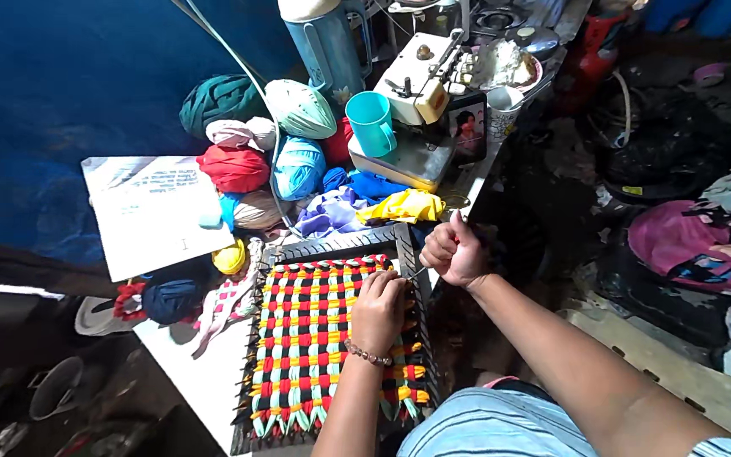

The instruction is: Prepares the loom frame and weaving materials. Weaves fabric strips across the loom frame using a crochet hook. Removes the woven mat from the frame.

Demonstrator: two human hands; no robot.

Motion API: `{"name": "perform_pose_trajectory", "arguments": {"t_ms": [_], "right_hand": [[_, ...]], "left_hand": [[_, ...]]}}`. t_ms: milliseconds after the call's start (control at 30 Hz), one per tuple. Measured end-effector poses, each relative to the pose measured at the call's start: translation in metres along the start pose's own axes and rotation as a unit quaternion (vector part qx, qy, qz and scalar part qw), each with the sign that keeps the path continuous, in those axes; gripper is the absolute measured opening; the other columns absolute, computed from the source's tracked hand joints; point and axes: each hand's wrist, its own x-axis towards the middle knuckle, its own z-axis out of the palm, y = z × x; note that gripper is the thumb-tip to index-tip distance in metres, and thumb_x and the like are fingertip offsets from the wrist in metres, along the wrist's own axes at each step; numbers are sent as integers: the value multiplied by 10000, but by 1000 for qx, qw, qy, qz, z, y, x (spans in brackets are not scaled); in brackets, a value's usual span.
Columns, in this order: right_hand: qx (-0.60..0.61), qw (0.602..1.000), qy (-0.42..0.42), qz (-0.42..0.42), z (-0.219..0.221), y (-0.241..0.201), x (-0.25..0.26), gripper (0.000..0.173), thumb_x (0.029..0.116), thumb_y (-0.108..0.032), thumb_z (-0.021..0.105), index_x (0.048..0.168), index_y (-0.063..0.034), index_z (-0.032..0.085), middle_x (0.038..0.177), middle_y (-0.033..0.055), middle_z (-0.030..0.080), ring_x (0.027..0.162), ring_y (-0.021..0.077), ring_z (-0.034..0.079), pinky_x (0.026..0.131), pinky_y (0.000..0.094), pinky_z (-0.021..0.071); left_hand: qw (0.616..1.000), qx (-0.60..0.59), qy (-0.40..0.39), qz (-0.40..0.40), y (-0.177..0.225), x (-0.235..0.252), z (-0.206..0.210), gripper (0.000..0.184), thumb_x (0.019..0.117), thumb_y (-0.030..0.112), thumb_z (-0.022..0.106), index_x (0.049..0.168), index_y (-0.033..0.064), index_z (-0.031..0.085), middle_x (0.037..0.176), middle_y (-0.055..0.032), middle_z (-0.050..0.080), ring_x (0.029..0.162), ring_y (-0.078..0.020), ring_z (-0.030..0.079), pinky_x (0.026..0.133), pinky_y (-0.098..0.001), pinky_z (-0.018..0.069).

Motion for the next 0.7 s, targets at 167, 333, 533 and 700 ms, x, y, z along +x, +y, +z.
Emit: {"name": "perform_pose_trajectory", "arguments": {"t_ms": [167,333,533,700], "right_hand": [[-173,984,-41,1,32,-7,-4,556,1063,-451,403,545,-250,382,483,-137,342,434,-16,358,452,178,314],[-306,949,-66,22,55,-12,-1,484,1052,-346,375,589,-207,406,523,-136,366,488,-32,374,500,190,322],[-283,957,-30,48,58,-12,4,488,1067,-338,346,598,-213,386,509,-124,347,469,-13,361,490,194,315],[-271,961,16,43,55,-14,7,515,1076,-355,305,581,-218,350,485,-113,340,431,0,350,450,192,301]], "left_hand": [[1000,-10,13,-1,1,1,-1,185,923,156,620,896,102,795,1014,-87,770,1021,-296,731,870,-418,603],[993,-52,-5,-106,21,7,-13,192,844,194,670,911,60,791,1005,-169,731,949,-380,693,826,-537,557],[977,-46,-43,-205,56,-1,-10,509,822,346,699,1180,-14,675,1081,-220,675,1003,-449,645,767,-640,490],[981,0,4,-192,58,-7,0,475,765,217,647,1165,-37,613,1053,-211,663,950,-411,661,700,-579,503]]}}
